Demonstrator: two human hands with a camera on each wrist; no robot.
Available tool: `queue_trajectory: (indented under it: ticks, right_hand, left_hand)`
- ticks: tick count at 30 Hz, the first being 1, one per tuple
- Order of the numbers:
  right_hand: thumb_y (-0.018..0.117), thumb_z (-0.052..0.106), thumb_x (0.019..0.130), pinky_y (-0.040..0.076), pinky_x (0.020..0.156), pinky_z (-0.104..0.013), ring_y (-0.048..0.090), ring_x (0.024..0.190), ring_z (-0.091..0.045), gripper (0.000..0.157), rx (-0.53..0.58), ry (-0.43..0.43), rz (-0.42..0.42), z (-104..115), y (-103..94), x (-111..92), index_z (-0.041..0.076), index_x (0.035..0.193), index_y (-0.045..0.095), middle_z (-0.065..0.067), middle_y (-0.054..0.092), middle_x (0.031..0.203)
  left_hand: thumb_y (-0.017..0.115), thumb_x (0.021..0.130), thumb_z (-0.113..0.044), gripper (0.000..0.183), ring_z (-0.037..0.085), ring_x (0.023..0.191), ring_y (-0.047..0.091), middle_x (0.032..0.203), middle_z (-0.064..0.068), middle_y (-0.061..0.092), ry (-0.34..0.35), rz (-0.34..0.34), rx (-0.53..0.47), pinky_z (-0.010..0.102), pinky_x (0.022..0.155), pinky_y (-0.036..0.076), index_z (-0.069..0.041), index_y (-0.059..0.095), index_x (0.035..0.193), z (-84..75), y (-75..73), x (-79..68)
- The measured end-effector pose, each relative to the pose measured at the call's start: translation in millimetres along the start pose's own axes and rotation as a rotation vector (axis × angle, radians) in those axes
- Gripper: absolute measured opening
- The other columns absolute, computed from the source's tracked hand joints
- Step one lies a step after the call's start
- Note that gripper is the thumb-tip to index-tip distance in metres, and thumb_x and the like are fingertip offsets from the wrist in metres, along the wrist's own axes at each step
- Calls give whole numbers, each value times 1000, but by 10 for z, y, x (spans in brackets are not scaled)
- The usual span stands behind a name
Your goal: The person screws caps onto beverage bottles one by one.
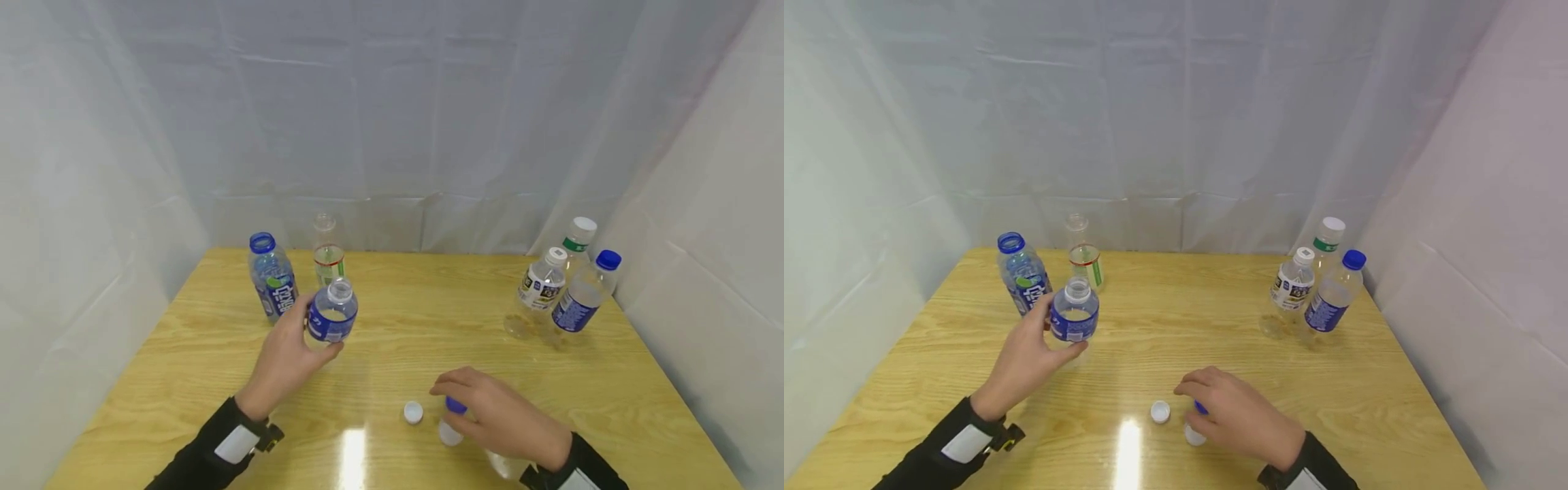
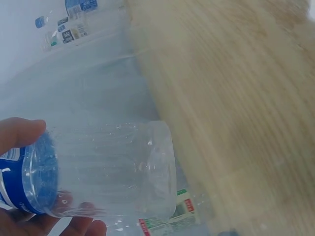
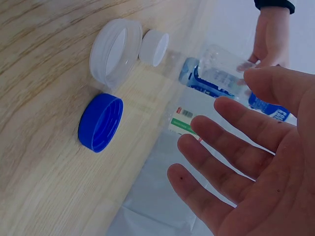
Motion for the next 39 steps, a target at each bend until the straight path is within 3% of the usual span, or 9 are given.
queue_trajectory:
  ticks: [7,13,25,31,39]
  right_hand:
    - [68,23,97,54,99,-39,60,120,-16,34,-93,-87,-49,134,20,104,14,130,66,1,63,130]
    - [71,21,95,54,98,-37,62,116,-15,34,-121,-110,-21,196,122,196,12,128,67,0,65,128]
    - [73,23,93,56,93,-38,62,111,-18,37,-287,-193,-29,331,305,353,19,129,68,-3,65,129]
    - [76,21,90,57,90,-38,64,110,-21,39,-363,-236,-26,407,393,395,24,128,68,-5,66,129]
    - [78,18,88,51,73,-21,55,86,-7,24,-370,-246,4,388,503,442,25,111,75,6,66,101]
  left_hand:
    - [93,69,-21,91,34,117,64,135,15,62,114,-70,47,55,97,54,-11,44,146,-238,-102,-103]
    - [94,64,-25,88,31,110,66,127,12,65,201,-124,123,51,92,56,-11,50,139,-394,-148,-198]
    - [95,59,-26,87,26,114,62,125,7,64,319,-157,188,48,96,55,-9,55,135,-490,-128,-374]
    - [96,59,-26,88,22,114,62,125,4,63,333,-144,208,46,95,55,-11,55,135,-496,-93,-428]
    - [95,59,-28,89,22,114,62,125,4,63,316,-121,212,46,95,56,-11,54,136,-495,-48,-457]
Point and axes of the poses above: each hand's wrist, its own x-axis towards the middle knuckle, its own y-axis out of the palm, z = x × y, the point moved 10 cm from there along x, towards the middle knuckle
